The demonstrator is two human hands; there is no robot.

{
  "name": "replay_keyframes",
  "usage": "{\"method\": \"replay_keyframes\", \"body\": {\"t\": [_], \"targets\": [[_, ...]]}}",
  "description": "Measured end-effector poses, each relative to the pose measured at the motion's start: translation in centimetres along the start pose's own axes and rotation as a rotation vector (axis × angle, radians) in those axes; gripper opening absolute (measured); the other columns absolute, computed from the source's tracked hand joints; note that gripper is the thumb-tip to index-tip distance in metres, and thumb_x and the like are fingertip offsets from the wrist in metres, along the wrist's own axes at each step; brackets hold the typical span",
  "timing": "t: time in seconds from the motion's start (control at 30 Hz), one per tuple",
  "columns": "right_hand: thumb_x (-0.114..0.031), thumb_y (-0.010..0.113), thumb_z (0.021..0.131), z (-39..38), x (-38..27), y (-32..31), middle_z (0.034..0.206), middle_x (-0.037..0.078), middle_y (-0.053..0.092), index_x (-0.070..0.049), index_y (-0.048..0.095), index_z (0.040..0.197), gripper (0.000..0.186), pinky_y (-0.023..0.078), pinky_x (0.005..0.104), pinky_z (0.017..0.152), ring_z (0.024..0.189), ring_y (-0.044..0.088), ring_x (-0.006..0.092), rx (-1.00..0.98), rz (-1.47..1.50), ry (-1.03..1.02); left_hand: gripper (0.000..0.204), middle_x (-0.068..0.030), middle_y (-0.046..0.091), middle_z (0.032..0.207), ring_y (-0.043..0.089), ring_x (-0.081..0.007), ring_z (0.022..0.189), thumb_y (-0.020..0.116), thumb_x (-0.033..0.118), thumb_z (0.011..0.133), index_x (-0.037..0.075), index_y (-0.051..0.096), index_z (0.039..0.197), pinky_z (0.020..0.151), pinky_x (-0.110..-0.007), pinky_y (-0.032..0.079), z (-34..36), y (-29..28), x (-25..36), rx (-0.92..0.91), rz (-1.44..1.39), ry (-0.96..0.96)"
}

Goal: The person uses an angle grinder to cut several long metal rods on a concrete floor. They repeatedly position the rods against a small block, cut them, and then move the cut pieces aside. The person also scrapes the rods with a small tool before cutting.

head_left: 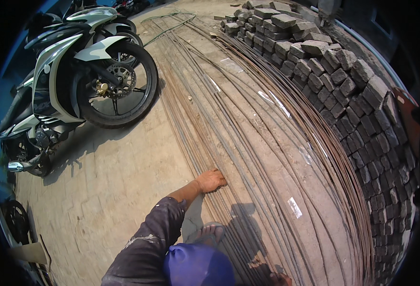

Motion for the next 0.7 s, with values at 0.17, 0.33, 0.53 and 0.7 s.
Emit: {"method": "replay_keyframes", "body": {"t": [0.17, 0.33, 0.53, 0.7], "targets": [[-0.067, 0.060, 0.091, -0.1, 0.2, 0.0, 0.097, 0.024, 0.070, -0.001, 0.070, 0.119, 0.073, 0.051, 0.0480, 0.083, 0.092, 0.068, 0.0409, -0.004, 0.010, -0.005, 0.027, -0.0053, 0.072, 0.110, 0.063, -0.0234, 0.114, 0.056, 0.017, 0.093, 0.012, 0.075, 0.111, 0.105, -0.040, 0.043, -0.1, -0.7, 0.0, 0.016, 0.005, -0.046], [-0.065, 0.059, 0.092, -0.1, 0.0, 0.3, 0.101, 0.025, 0.070, -0.001, 0.070, 0.121, 0.071, 0.050, 0.0482, 0.085, 0.095, 0.067, 0.0418, -0.014, 0.021, -0.021, 0.030, -0.0056, 0.073, 0.116, 0.062, -0.0240, 0.118, 0.056, 0.017, 0.094, 0.012, 0.075, 0.116, 0.108, -0.040, 0.042, 0.0, -0.7, -0.6, -0.042, 0.034, -0.120], [-0.063, 0.059, 0.093, -0.3, 0.2, 0.4, 0.104, 0.025, 0.070, -0.001, 0.069, 0.123, 0.070, 0.050, 0.0485, 0.088, 0.099, 0.067, 0.0429, -0.018, 0.030, -0.029, 0.031, -0.0056, 0.073, 0.116, 0.061, -0.0254, 0.118, 0.055, 0.014, 0.093, 0.011, 0.075, 0.116, 0.109, -0.037, 0.043, -0.3, -0.3, -1.4, 0.024, 0.026, -0.108], [-0.062, 0.059, 0.094, -0.4, 0.7, 0.7, 0.107, 0.026, 0.070, -0.001, 0.068, 0.125, 0.068, 0.050, 0.0487, 0.091, 0.102, 0.066, 0.0438, -0.023, 0.040, -0.025, 0.032, -0.0071, 0.072, 0.119, 0.061, -0.0264, 0.120, 0.055, 0.013, 0.092, 0.010, 0.074, 0.117, 0.107, -0.037, 0.045, -0.4, 0.1, -1.7, -0.013, 0.018, -0.139]]}}
Point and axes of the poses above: each hand's wrist, its own z-axis towards the middle knuckle, its own y-axis out of the palm, x = y × z, the point moved 6 cm from there along z, towards the middle knuckle
